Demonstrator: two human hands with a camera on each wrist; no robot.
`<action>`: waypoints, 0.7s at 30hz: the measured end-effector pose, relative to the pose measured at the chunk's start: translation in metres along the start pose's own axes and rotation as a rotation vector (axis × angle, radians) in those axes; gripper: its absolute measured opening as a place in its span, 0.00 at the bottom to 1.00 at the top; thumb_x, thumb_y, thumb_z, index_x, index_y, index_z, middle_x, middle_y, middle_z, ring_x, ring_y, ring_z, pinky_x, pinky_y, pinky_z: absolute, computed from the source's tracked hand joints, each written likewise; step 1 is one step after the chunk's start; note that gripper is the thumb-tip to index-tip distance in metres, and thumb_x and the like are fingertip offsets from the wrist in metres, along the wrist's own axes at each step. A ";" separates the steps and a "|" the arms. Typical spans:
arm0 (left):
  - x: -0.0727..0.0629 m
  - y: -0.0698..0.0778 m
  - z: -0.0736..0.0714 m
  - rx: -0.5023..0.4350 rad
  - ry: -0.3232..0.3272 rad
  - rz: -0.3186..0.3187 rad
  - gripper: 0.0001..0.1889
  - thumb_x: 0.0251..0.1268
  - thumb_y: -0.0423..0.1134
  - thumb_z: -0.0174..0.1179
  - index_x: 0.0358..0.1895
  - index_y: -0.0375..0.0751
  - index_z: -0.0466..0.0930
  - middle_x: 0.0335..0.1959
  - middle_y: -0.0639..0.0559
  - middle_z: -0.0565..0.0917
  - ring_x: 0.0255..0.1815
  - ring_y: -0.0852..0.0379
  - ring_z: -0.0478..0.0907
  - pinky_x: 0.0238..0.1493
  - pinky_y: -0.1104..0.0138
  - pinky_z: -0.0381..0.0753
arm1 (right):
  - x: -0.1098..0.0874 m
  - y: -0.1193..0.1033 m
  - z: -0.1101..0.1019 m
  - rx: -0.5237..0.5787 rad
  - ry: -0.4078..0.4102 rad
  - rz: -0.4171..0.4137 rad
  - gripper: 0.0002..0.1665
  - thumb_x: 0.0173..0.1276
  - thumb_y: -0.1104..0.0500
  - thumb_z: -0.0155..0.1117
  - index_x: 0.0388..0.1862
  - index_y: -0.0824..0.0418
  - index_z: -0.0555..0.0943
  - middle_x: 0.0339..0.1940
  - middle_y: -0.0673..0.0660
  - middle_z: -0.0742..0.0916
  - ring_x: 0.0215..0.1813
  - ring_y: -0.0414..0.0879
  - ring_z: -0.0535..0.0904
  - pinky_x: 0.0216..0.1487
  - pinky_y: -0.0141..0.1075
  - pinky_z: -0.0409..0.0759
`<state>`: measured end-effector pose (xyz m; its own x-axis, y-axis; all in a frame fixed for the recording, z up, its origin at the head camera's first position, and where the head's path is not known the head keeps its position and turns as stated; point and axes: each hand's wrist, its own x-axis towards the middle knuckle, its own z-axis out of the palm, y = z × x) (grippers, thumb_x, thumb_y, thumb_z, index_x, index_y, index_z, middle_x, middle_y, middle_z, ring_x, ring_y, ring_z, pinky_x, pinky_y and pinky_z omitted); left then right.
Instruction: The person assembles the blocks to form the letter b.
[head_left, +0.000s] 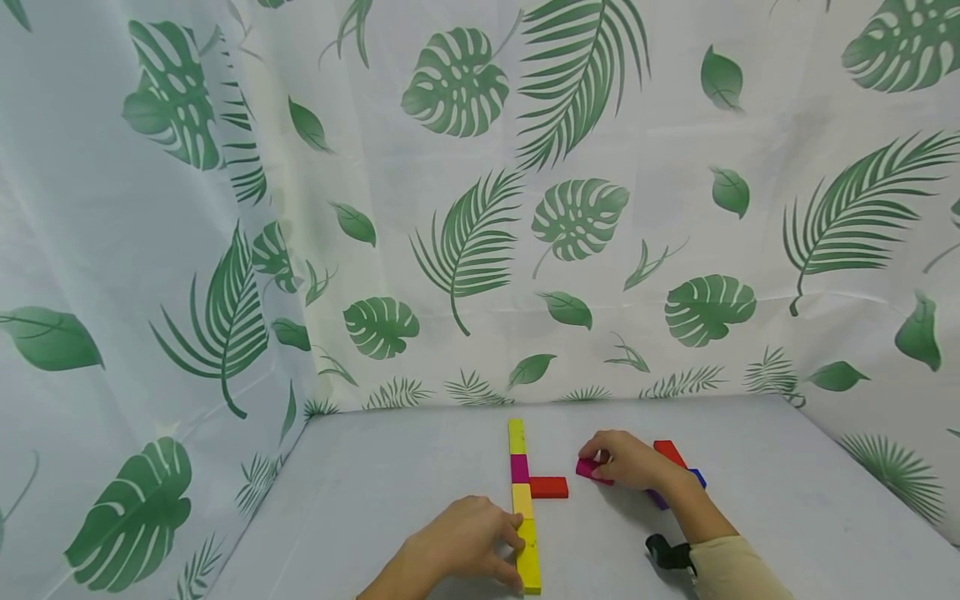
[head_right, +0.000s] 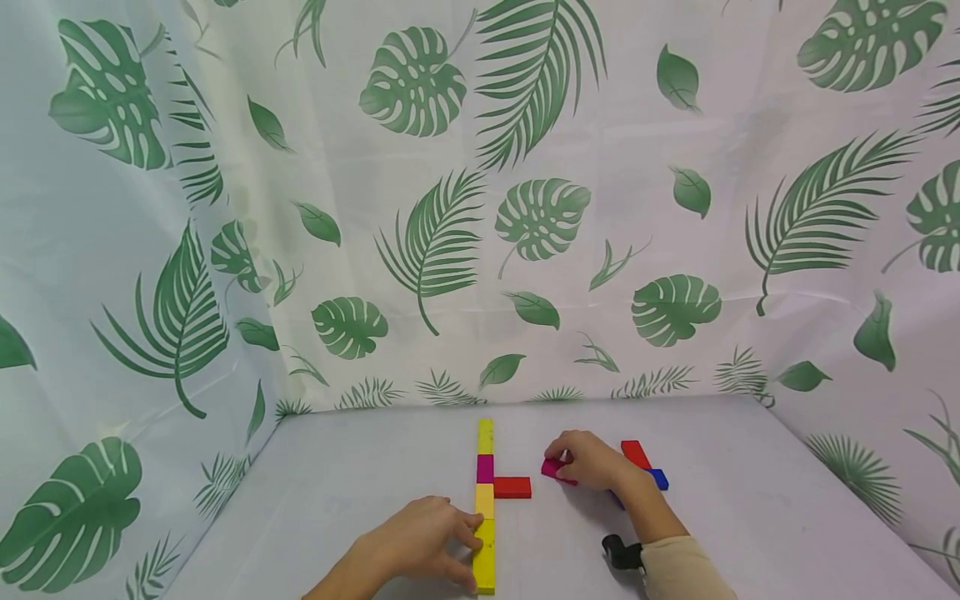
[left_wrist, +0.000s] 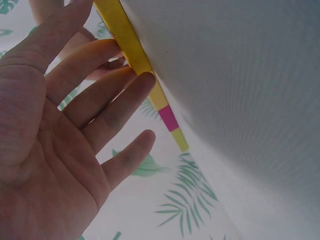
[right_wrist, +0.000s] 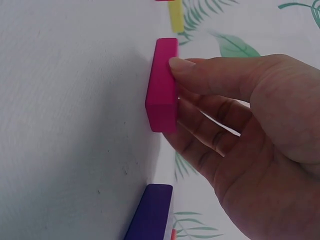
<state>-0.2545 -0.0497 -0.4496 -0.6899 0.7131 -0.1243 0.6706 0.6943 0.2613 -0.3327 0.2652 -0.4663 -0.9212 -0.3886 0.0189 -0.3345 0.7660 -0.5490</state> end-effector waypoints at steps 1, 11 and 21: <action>0.000 0.000 0.000 -0.002 -0.002 -0.004 0.19 0.52 0.61 0.78 0.48 0.68 0.92 0.60 0.68 0.86 0.46 0.74 0.79 0.46 0.75 0.75 | 0.000 0.000 0.000 -0.001 0.000 0.002 0.16 0.67 0.66 0.72 0.53 0.58 0.89 0.46 0.50 0.87 0.48 0.46 0.80 0.50 0.42 0.86; 0.001 0.000 0.001 -0.016 -0.009 -0.020 0.18 0.52 0.61 0.78 0.48 0.68 0.92 0.59 0.68 0.86 0.45 0.74 0.79 0.49 0.74 0.76 | -0.007 -0.001 0.004 0.026 0.003 0.001 0.18 0.67 0.66 0.72 0.56 0.58 0.87 0.46 0.51 0.86 0.49 0.46 0.79 0.47 0.39 0.85; 0.001 0.000 0.001 -0.013 -0.006 -0.024 0.19 0.52 0.61 0.78 0.49 0.68 0.91 0.60 0.68 0.86 0.48 0.73 0.79 0.50 0.74 0.77 | -0.012 -0.007 0.003 0.034 -0.033 -0.042 0.16 0.67 0.65 0.73 0.54 0.57 0.88 0.45 0.51 0.86 0.47 0.46 0.78 0.43 0.33 0.83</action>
<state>-0.2546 -0.0487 -0.4503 -0.7042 0.6967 -0.1369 0.6501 0.7102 0.2701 -0.3184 0.2628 -0.4654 -0.8995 -0.4367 0.0154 -0.3648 0.7312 -0.5764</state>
